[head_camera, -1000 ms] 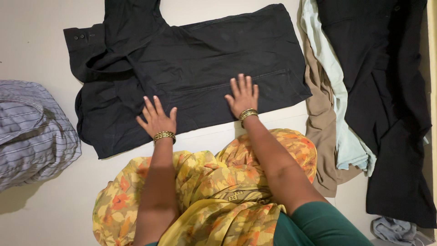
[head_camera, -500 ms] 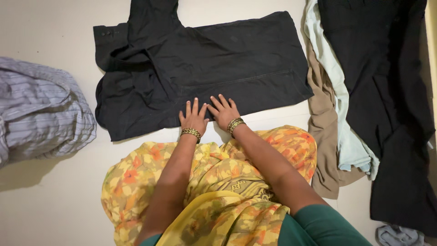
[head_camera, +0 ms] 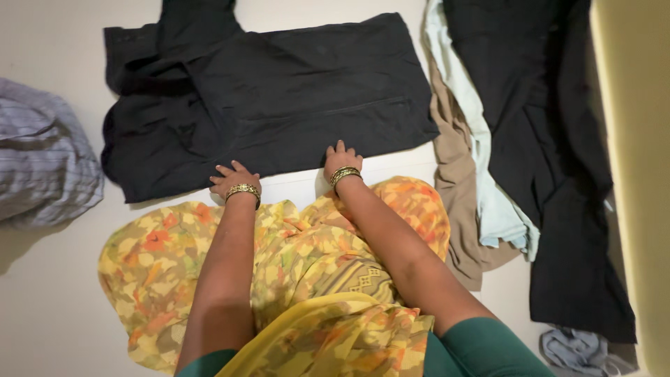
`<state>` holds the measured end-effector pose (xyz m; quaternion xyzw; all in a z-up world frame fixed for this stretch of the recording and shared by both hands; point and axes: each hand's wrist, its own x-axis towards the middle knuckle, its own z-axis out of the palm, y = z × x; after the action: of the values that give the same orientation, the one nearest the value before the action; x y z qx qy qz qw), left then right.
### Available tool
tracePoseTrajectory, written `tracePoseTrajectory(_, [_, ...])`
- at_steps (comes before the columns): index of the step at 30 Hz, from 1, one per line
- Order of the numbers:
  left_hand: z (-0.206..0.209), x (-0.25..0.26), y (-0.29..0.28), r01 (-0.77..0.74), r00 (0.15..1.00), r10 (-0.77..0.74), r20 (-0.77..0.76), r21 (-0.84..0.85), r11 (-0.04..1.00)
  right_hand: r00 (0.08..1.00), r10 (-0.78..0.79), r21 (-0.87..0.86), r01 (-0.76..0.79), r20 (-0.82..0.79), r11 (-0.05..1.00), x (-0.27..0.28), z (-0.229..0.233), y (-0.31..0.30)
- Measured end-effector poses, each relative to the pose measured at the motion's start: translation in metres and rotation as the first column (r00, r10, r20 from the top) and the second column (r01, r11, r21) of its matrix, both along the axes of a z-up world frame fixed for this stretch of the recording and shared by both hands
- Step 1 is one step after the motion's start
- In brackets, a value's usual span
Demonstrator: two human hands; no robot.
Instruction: The person folds black trousers by hand on their lap, smoothing the fabric and aligning the legs before folding them over.
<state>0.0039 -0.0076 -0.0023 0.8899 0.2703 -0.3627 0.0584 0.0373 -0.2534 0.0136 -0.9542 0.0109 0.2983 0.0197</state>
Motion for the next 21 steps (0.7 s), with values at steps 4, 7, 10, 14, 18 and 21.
tracePoseTrajectory(4, [-0.008, -0.011, -0.032, 0.275, 0.947, -0.268, 0.179, -0.018, 0.961, 0.995, 0.047, 0.047, -0.051, 0.092, 0.998, -0.008, 0.019, -0.016])
tracePoseTrajectory(7, [0.000, -0.030, -0.046, 0.388, 0.896, -0.368, 0.248, -0.038, 0.921, 0.997, 0.037, 0.111, -0.044, 0.066, 0.993, -0.011, 0.031, -0.010])
tracePoseTrajectory(10, [0.013, -0.041, -0.036, 0.396, 0.904, -0.375, 0.207, -0.070, 0.916, 0.996, 0.070, 0.147, -0.078, 0.057, 0.986, -0.019, 0.026, 0.008])
tracePoseTrajectory(14, [0.015, -0.052, -0.014, 0.328, 0.931, -0.300, 0.208, -0.115, 0.938, 0.975, 0.214, 0.174, -0.220, 0.056, 0.960, -0.029, 0.008, 0.028])
tracePoseTrajectory(18, [0.013, -0.060, -0.008, 0.306, 0.940, -0.267, 0.211, -0.177, 0.935, 0.950, 0.312, 0.122, -0.310, -0.002, 0.943, -0.036, 0.007, 0.031])
tracePoseTrajectory(21, [0.009, -0.055, -0.011, 0.376, 0.887, -0.295, 0.356, -0.185, 0.908, 0.953, 0.300, 0.111, -0.302, 0.032, 0.947, -0.043, 0.011, 0.023])
